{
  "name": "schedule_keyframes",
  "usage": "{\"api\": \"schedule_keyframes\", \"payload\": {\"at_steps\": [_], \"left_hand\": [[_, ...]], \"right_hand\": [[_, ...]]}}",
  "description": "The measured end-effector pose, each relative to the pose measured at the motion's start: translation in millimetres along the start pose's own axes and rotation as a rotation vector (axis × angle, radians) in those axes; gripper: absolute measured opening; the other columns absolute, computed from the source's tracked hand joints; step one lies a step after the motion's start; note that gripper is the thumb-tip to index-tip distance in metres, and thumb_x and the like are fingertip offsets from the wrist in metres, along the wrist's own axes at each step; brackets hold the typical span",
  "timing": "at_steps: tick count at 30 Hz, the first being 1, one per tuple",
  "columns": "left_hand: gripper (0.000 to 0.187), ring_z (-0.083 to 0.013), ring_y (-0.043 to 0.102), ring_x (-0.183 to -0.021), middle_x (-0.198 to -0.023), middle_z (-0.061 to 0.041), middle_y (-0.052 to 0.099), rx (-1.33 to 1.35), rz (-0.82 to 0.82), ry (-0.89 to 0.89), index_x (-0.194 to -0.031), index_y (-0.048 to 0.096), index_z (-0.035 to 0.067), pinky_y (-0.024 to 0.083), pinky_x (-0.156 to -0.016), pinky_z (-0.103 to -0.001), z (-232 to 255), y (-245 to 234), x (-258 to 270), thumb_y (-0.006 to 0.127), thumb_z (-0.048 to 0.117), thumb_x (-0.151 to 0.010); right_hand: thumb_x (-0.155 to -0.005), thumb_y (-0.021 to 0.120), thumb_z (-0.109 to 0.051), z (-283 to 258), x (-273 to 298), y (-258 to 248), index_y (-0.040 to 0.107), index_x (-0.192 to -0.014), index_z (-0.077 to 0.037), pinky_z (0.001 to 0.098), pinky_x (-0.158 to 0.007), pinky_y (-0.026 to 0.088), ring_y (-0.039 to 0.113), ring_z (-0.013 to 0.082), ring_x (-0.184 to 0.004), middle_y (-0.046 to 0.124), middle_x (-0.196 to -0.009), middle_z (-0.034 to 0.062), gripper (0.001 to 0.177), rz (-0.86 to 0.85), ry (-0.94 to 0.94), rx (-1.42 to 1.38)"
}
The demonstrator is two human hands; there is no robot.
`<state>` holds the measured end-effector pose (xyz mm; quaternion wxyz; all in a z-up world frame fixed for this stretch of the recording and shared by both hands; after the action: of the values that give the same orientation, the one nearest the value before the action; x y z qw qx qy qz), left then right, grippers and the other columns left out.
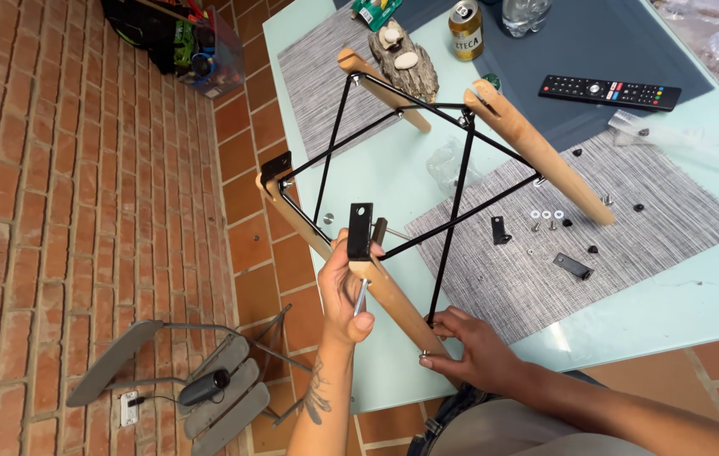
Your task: Assembling a chair by attaching wooden legs to a metal frame using bolts and a tool
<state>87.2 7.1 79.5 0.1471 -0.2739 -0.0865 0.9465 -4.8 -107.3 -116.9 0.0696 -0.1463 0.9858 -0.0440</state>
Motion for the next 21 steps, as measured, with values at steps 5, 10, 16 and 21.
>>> {"api": "schedule_keyframes", "payload": {"at_steps": [5,10,16,21], "left_hand": [[0.088,-0.0173,0.041,-0.097,-0.098,-0.004,0.049,0.02,-0.031,-0.006,-0.11,0.062,0.004,0.035,-0.093,-0.03,-3.9,3.3,-7.5,0.059,0.087,-0.083],[0.087,-0.0181,0.039,-0.099,-0.102,-0.003,0.054,-0.015,-0.074,0.008,-0.113,0.062,0.003,0.033,-0.096,-0.032,-4.5,8.1,-14.7,0.058,0.085,-0.083],[0.084,-0.0168,0.042,-0.096,-0.1,-0.001,0.048,-0.06,-0.046,0.001,-0.116,0.067,0.01,0.033,-0.094,-0.03,-11.6,13.8,-20.8,0.057,0.085,-0.079],[0.066,-0.0196,0.043,-0.098,-0.101,-0.001,0.052,-0.119,-0.03,-0.07,-0.116,0.069,0.014,0.044,-0.089,-0.03,-27.5,34.8,-26.6,0.071,0.051,-0.061]], "right_hand": [[-0.074,0.092,-0.036,12.9,0.6,-1.8,0.067,-0.122,-0.008,0.0314,-0.09,0.057,0.07,0.0164,-0.094,0.063,-0.098,0.003,0.061,0.057,0.017,0.027],[-0.082,0.085,-0.043,3.7,-0.4,-10.0,0.065,-0.12,-0.008,0.0317,-0.065,0.044,0.054,0.0176,-0.076,0.053,-0.086,0.0023,0.056,0.071,-0.071,0.163],[-0.09,0.079,-0.034,-14.1,-6.6,-29.2,0.064,-0.107,-0.012,0.0324,-0.062,0.041,0.05,0.0172,-0.069,0.047,-0.079,0.0013,0.032,-0.03,0.014,0.255],[-0.081,0.081,-0.045,6.7,-0.1,-57.5,0.068,-0.123,-0.01,0.034,-0.083,0.049,0.063,0.0239,-0.092,0.068,-0.097,0.0082,0.056,0.1,-0.048,0.424]]}}
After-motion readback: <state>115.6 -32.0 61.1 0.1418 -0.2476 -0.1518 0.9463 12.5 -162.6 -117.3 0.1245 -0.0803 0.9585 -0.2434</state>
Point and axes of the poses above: each hand's wrist, its own x-axis away from the middle knuckle, its own y-axis out of the palm, z = x × y, the point moved 7 cm from there along -x, towards the middle knuckle
